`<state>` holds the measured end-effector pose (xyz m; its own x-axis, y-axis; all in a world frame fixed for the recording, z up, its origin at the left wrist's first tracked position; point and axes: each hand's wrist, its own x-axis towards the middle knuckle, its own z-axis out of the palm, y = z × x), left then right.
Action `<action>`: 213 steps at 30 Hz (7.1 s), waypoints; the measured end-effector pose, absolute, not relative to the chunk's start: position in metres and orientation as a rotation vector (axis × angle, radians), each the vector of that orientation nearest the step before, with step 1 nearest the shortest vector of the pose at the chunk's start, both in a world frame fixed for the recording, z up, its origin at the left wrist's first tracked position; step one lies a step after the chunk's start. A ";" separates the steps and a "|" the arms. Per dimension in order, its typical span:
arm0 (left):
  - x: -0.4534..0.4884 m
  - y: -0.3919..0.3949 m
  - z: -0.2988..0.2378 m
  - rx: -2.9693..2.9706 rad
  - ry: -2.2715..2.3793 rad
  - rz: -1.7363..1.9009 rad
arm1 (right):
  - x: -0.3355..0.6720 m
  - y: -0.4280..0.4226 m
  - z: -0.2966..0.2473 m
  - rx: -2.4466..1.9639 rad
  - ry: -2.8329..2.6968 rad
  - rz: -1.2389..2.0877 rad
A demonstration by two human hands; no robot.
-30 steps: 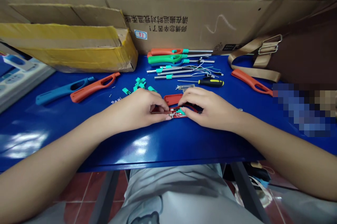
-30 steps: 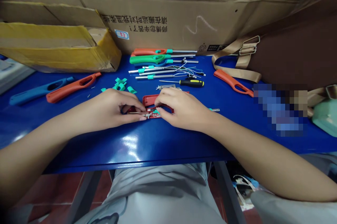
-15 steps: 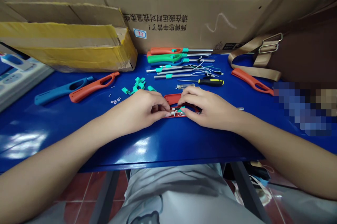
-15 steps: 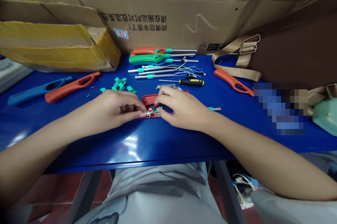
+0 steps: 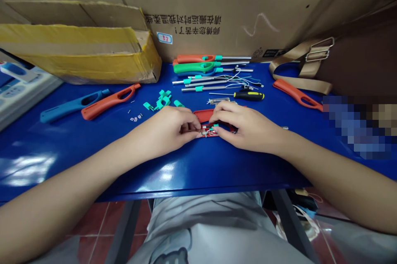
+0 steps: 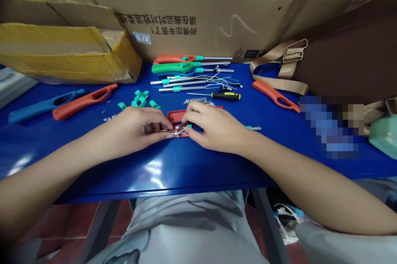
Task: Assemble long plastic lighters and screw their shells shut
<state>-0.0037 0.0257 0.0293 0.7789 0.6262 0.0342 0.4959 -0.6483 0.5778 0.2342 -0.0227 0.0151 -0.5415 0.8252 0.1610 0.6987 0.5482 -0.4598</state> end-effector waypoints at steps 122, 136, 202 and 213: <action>-0.014 0.045 0.034 2.178 0.873 0.218 | 0.247 -0.015 0.033 -1.350 -2.308 0.884; -0.011 0.038 0.038 2.277 0.960 0.210 | 0.247 -0.015 0.034 -1.298 -2.371 0.833; 0.002 0.028 0.008 2.799 0.342 0.510 | 0.261 -0.011 0.042 -1.495 -2.389 0.940; 0.002 0.027 0.008 2.813 0.343 0.514 | 0.263 -0.011 0.043 -1.494 -2.366 0.954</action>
<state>0.0018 0.0270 0.0084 0.9095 0.2750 0.3117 0.1826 -0.9380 0.2946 0.2631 -0.0107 0.0432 -0.4766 0.8613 -0.1760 0.7426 0.2873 -0.6050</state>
